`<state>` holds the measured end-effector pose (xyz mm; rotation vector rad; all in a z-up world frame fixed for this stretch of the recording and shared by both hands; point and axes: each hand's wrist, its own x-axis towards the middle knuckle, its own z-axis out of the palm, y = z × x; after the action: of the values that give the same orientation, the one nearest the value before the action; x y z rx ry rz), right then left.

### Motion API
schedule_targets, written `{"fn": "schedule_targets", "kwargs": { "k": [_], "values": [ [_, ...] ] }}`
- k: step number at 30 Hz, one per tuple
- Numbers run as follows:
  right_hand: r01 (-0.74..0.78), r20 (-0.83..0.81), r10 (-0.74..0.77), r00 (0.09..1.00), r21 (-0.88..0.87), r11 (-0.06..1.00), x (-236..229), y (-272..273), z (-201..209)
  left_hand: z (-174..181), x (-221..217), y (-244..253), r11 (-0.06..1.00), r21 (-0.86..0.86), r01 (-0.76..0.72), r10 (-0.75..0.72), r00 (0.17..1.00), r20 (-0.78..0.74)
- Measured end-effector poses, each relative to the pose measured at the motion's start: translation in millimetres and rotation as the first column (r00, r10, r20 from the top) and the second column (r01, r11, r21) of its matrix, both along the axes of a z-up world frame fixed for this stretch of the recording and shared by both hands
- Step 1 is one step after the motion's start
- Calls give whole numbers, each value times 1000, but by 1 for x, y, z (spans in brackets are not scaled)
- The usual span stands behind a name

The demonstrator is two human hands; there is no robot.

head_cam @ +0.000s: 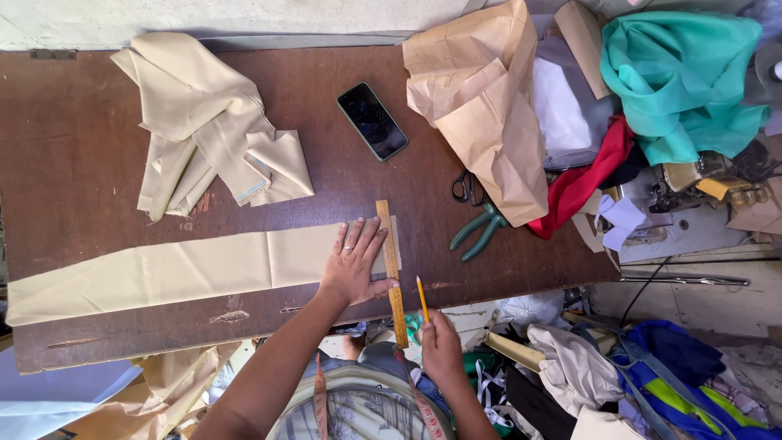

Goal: The person folds a piece of beige fabric on a wooden table, then uses scissors to cut a strip from it. After cutting, the person folds the remaining fabric and sets it aside. Finally, the person uses a ruler and pencil to mark measurements on another piece of fabric.

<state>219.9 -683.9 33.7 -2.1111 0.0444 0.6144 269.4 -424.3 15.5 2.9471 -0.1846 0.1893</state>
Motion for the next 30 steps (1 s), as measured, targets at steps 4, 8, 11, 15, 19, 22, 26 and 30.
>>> {"fn": "schedule_targets", "kwargs": {
  "k": [4,8,11,15,19,22,26,30],
  "values": [
    [-103,347,108,932,-32,994,35,29,42,18,2,-3,999,21,-25,27,990,-138],
    [-111,520,92,849,6,994,70,59,26,25,1,-3,998,22,-53,57,973,-225],
    [-110,533,101,840,-14,994,83,71,24,26,2,-4,998,40,-56,64,975,-215],
    [-120,533,132,836,-58,991,86,75,26,41,3,-5,996,74,-48,70,939,-336],
    [-143,567,188,802,-124,982,95,74,16,45,5,-5,996,87,-29,60,923,-380],
    [-180,569,242,786,-164,970,104,76,18,55,8,-5,996,84,-13,49,895,-443],
    [-269,507,352,787,-231,935,88,64,37,73,12,-6,992,123,21,45,858,-512],
    [-321,60,352,934,-292,901,25,23,62,42,12,-7,977,209,44,27,946,-324]
  ]
}}
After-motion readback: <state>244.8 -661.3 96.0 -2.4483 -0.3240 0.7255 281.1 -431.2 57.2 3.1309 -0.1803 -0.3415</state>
